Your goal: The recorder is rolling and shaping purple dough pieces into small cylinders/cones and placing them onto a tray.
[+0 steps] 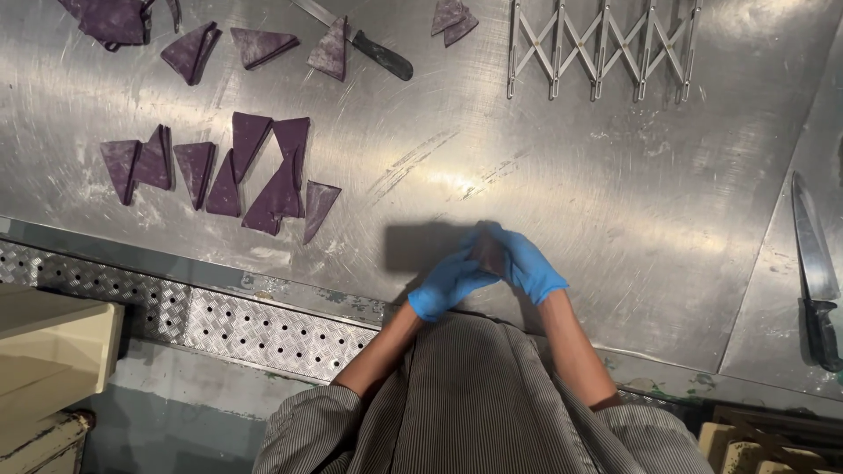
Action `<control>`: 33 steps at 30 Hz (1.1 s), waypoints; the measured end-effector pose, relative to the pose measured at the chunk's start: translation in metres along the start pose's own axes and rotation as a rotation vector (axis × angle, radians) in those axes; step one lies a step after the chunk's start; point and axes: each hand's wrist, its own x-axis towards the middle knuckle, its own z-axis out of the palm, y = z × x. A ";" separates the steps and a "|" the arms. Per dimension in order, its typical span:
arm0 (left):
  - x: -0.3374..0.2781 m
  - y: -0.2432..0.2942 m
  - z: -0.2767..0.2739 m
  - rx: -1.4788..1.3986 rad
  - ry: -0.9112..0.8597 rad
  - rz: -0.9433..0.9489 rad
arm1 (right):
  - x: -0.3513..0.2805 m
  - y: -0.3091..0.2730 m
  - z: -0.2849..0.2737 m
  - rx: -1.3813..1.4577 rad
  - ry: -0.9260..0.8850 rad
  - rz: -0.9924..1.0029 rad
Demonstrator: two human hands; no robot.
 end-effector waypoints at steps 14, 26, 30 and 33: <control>-0.025 0.010 -0.045 0.744 0.245 0.199 | 0.050 0.024 0.044 -0.427 0.110 -0.254; -0.068 0.019 -0.017 1.681 0.307 0.661 | 0.072 0.012 0.061 -0.483 0.241 -0.259; -0.044 0.013 -0.029 1.830 0.307 0.795 | 0.082 0.000 0.062 -0.460 0.275 -0.248; -0.028 0.012 -0.039 1.978 0.376 0.797 | 0.103 -0.005 0.040 -0.376 0.238 -0.307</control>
